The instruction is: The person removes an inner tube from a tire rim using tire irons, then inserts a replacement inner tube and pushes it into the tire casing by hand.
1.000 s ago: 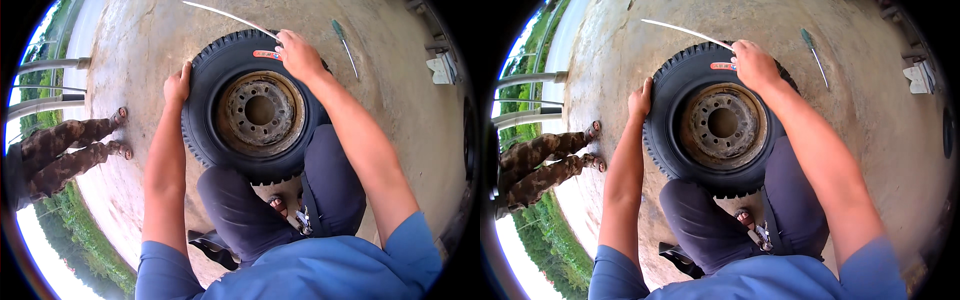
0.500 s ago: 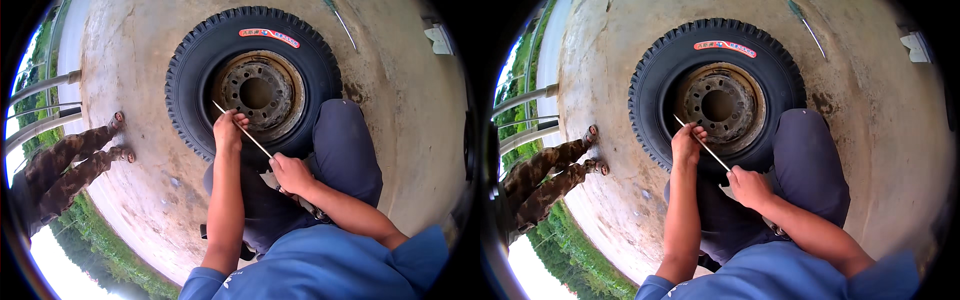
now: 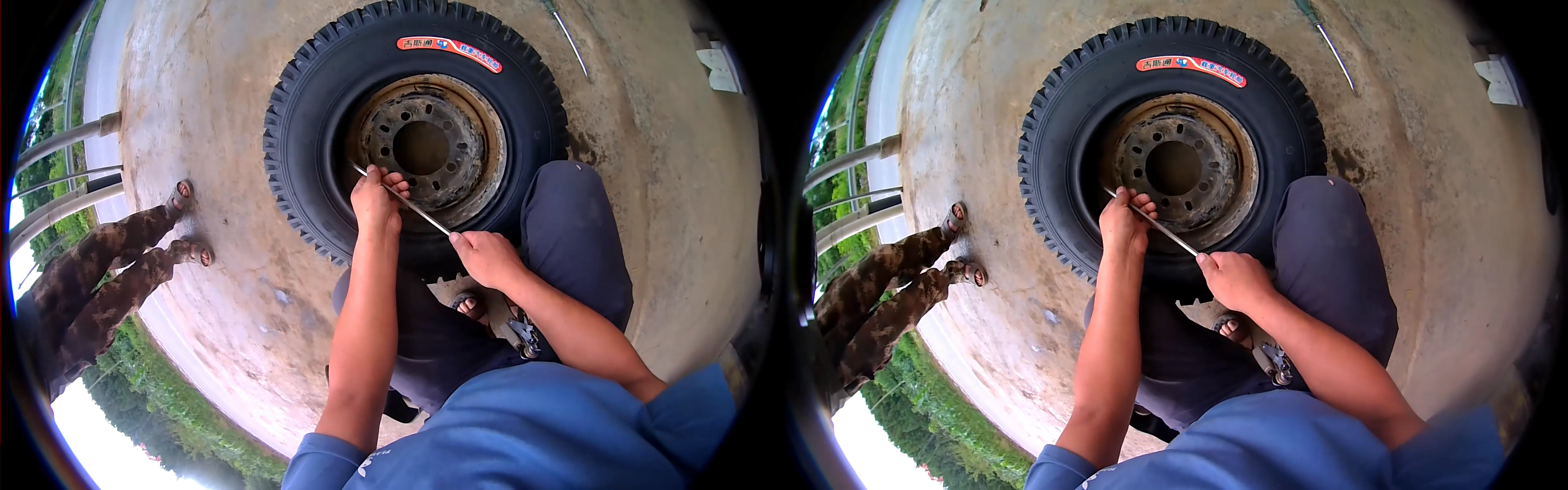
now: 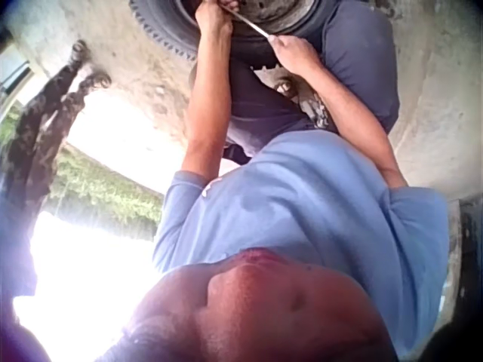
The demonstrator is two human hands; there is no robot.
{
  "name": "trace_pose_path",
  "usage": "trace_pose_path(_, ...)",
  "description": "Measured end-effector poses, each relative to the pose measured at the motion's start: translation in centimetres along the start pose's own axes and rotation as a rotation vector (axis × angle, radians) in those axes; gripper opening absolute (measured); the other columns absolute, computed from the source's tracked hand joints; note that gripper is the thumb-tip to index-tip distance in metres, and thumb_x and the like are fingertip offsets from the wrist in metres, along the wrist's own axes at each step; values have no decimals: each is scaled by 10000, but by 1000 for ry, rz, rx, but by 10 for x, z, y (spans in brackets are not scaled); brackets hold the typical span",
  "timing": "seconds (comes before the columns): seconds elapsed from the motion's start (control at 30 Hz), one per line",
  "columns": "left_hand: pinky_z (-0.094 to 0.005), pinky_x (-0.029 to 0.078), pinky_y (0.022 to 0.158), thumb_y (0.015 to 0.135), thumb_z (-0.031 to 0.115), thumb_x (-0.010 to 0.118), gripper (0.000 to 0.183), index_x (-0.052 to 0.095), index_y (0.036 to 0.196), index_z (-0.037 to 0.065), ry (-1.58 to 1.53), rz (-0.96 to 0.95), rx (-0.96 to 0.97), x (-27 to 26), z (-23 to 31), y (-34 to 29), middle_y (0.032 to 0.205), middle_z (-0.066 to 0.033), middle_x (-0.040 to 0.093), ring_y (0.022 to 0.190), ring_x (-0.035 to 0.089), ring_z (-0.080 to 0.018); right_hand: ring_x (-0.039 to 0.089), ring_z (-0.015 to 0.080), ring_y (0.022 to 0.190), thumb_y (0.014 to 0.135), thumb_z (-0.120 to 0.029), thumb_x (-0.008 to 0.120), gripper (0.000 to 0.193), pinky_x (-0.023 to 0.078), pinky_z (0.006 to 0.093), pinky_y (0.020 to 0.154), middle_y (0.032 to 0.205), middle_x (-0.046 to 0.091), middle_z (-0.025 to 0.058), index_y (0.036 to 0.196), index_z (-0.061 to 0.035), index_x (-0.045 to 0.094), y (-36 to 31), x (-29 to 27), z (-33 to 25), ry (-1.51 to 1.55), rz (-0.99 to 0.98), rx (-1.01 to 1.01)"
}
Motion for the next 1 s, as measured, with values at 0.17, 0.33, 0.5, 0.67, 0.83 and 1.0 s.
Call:
trace_pose_path(0.17, -415, 525, 664, 1107, 306, 456, 290, 560, 1019, 49, -5, 37, -73, 5, -6, -3, 834, -112, 638, 715, 615, -259, 671, 465, 899, 1058, -424, 417, 523, 515, 551, 811, 873, 714, 220, 876, -29, 707, -8, -3, 2, 13, 68, 53)
trace_pose_path(0.33, -396, 465, 650, 1112, 293, 425, 273, 527, 1013, 59, -170, 111, -51, -1, 1, 19, 794, -80, 573, 689, 538, -227, 686, 451, 871, 1056, -438, 438, 547, 523, 558, 801, 849, 712, 236, 844, -23, 725, 30, -11, -21, -102, 141, -133)
trace_pose_path(0.5, -392, 423, 648, 1115, 272, 417, 260, 519, 983, 73, -291, 137, -45, 3, 7, 28, 769, -51, 502, 676, 453, -211, 690, 445, 873, 1054, -461, 450, 565, 534, 549, 817, 854, 723, 224, 879, -18, 753, 39, -30, -39, -215, 124, -108)
trace_pose_path(0.67, -327, 389, 591, 1108, 208, 412, 243, 505, 922, 82, -429, 133, -21, 12, 15, 27, 741, -29, 464, 629, 405, -163, 688, 411, 997, 987, -302, 610, 399, 527, 476, 908, 1024, 714, 270, 1242, 4, 635, 22, -54, -71, -88, -108, -199)
trace_pose_path(0.83, -288, 355, 520, 1050, 71, 372, 220, 474, 854, 69, -678, 122, -28, 22, 27, 36, 702, -19, 423, 566, 351, -132, 700, 257, 1004, 882, -162, 702, 493, 576, 361, 853, 1442, 564, 196, 1337, -25, 568, -35, -129, -89, 526, -245, -608)
trace_pose_path(1.0, -315, 458, 577, 1022, 47, 347, 216, 520, 898, 7, -702, 246, 49, 27, 46, 19, 737, -36, 507, 579, 445, -183, 640, 83, 697, 905, -24, 638, 174, 519, 225, 520, 1366, 623, 217, 1079, -19, 639, -51, -147, -80, 597, 61, -714)
Point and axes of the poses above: each hand's wrist, its own y-axis towards the middle knuckle, its own x-axis out of the palm, z = x × y, the point moved 8 cm from there along y, towards the middle knuckle
